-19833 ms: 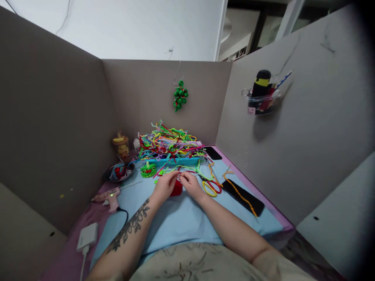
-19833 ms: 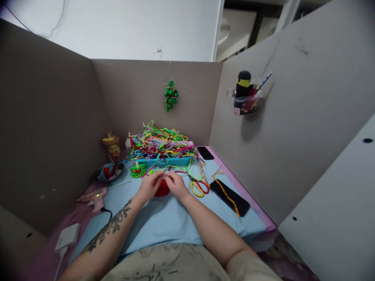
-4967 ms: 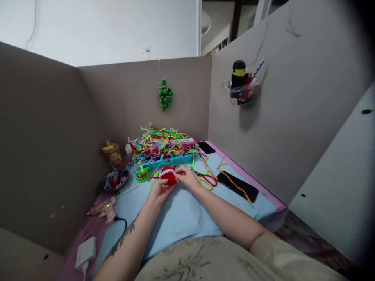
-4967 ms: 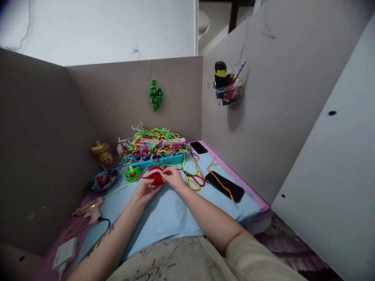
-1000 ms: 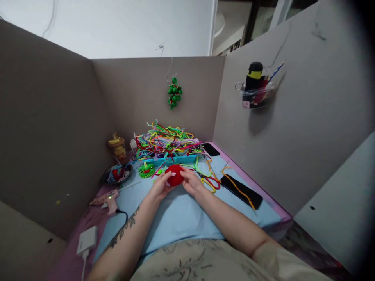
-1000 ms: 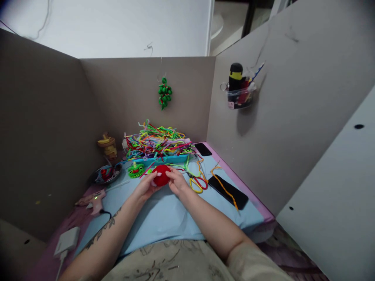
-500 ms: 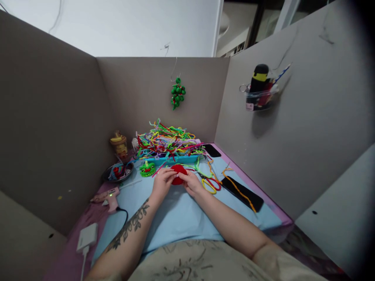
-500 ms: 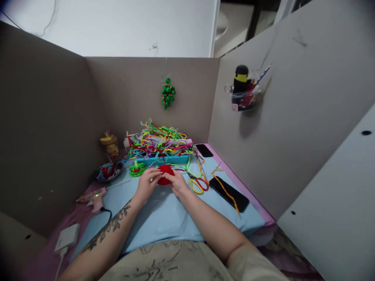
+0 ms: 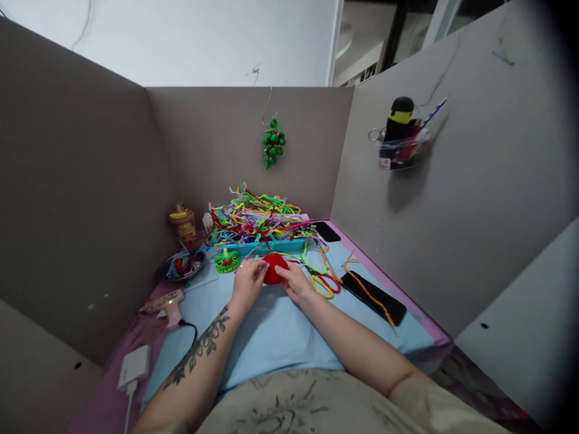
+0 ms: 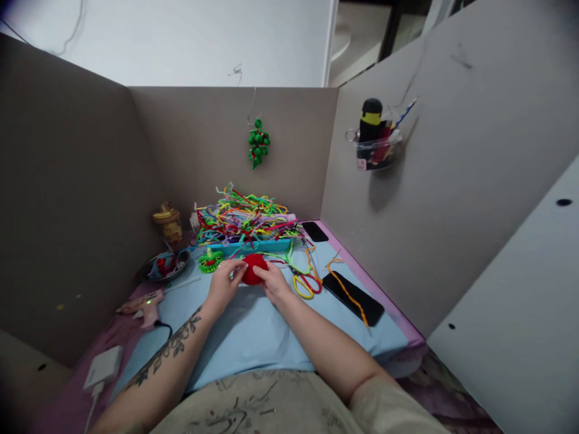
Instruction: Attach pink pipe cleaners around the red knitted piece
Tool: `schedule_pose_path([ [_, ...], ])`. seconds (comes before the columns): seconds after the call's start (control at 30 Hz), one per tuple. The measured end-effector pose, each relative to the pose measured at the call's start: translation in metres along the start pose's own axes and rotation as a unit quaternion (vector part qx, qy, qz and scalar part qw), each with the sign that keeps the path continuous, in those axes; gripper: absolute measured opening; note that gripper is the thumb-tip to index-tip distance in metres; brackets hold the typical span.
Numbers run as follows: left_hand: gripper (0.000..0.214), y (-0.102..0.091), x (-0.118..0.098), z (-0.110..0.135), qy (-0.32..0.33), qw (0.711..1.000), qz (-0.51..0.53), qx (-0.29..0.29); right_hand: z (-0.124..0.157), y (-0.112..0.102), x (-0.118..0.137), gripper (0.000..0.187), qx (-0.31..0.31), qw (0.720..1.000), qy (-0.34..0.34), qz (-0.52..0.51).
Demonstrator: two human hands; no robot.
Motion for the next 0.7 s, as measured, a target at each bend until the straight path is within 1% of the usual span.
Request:
schedule_pose_path([
  [0.07,0.018,-0.0007,0.0016,-0.0003,0.001,1.0,-0.015,-0.01,-0.0003,-0.0005,0.0001,0.035,-0.003,1.0,0.003,0.0],
  [0.17,0.016,-0.0014,0.0032,-0.0013,0.008,1.0,-0.01,-0.018,-0.0004,-0.0011,0.0004,0.036,-0.008,1.0,0.004,-0.003],
  [0.3,0.015,-0.0022,0.0039,-0.0038,0.021,1.0,0.015,0.017,-0.0003,-0.0012,0.0008,0.035,-0.011,1.0,0.006,-0.006],
  [0.43,0.017,-0.0043,0.0055,-0.0059,0.002,0.997,0.067,0.049,-0.0003,-0.0017,0.0009,0.033,-0.01,1.0,0.014,-0.011],
  [0.57,0.02,-0.0065,0.0074,-0.007,0.006,0.995,0.082,0.058,-0.0003,-0.0029,0.0006,0.032,-0.009,0.999,0.028,-0.013],
  [0.7,0.016,-0.0093,0.0098,-0.0086,-0.016,0.994,0.09,0.052,-0.0001,-0.003,0.0002,0.033,-0.002,0.999,0.038,-0.015],
])
Point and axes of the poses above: each hand's wrist, its own z-axis away from the middle knuckle, its own y-axis out of the palm, x = y × z, the point moved 2 cm from there along -z, towards the middle knuckle, and after that the axes turned 4 degrees about -x, right-handed, at the moved point
